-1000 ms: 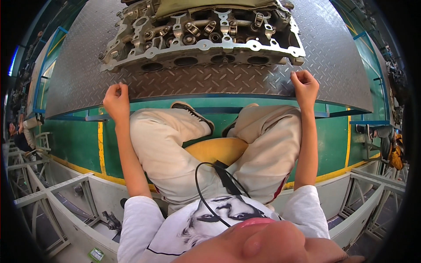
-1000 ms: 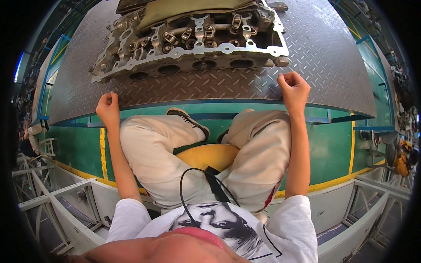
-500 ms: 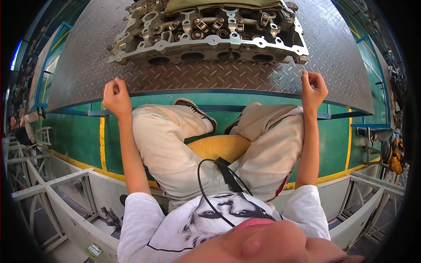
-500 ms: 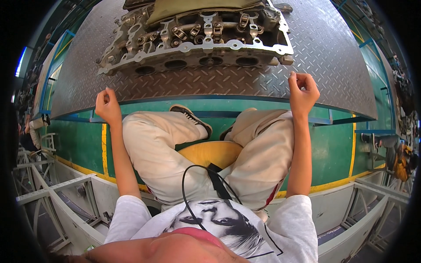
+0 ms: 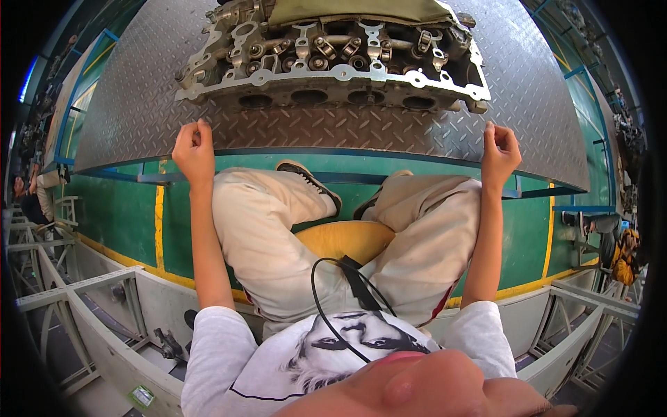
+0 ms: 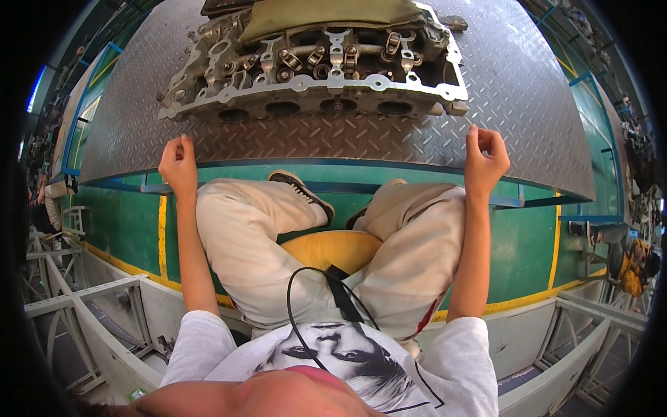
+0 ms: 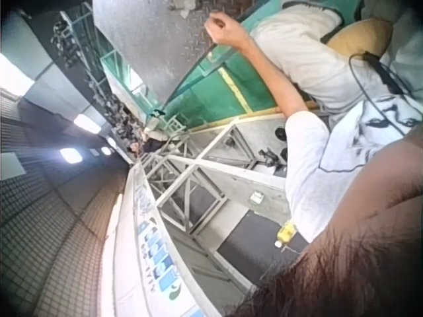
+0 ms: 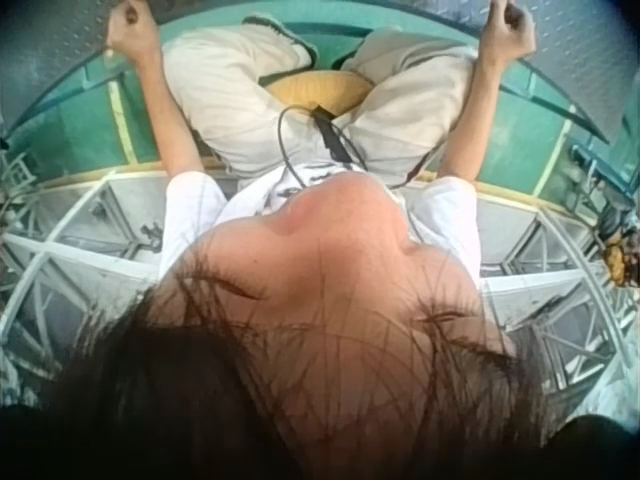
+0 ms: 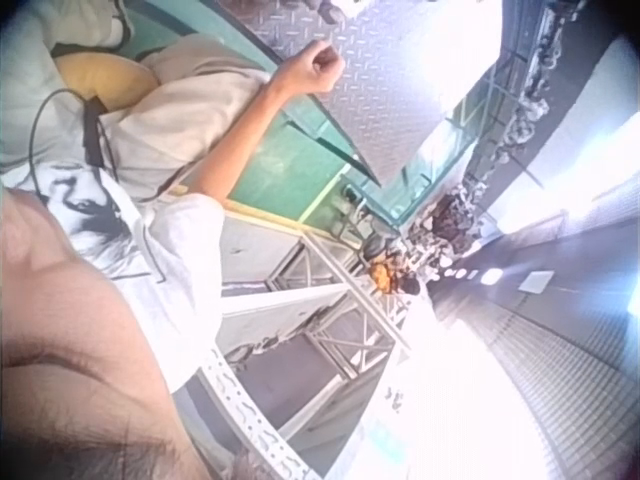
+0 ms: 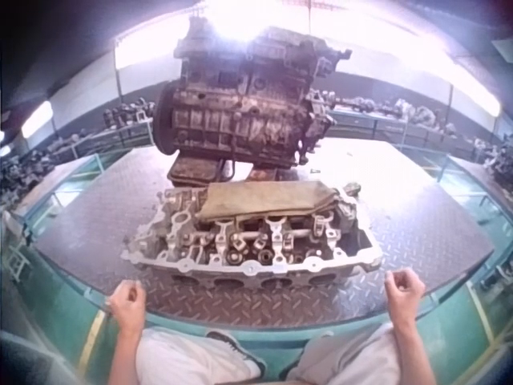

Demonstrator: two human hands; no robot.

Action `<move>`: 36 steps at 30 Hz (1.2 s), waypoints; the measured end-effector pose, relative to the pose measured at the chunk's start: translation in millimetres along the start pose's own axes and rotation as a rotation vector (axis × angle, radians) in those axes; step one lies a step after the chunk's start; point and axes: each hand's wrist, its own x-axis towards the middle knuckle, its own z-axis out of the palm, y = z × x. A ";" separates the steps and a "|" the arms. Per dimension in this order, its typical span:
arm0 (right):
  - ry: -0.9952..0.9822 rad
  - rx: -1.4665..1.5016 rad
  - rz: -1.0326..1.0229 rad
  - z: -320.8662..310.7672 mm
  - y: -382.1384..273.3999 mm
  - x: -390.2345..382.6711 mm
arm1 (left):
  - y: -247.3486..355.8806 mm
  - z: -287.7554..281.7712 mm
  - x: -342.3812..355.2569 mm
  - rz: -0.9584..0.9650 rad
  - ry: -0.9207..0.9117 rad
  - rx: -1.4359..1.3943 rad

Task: The person holds and aligns a small metallic component onto the edge of a cylinder head, then removes it and places it on their lap. They subsequently pick up a small dark object and handle it between their fingers while looking down.

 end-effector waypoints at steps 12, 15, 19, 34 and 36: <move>0.068 0.101 0.090 14.2 -0.1 5.1 | 5.8 18.4 6.9 -0.150 0.100 -0.036; 0.093 0.112 0.072 12.6 -4.7 3.1 | 5.4 15.6 5.7 -0.131 0.169 -0.027; 0.145 0.182 0.043 10.0 -5.6 0.6 | 13.5 10.6 5.5 -0.092 0.230 -0.031; 0.176 0.097 -0.106 2.4 -25.4 -11.3 | 23.4 -14.9 -14.5 -0.120 0.362 -0.131; 0.176 0.087 -0.096 -1.5 -26.2 -16.1 | 27.0 -22.0 -24.2 -0.109 0.355 -0.112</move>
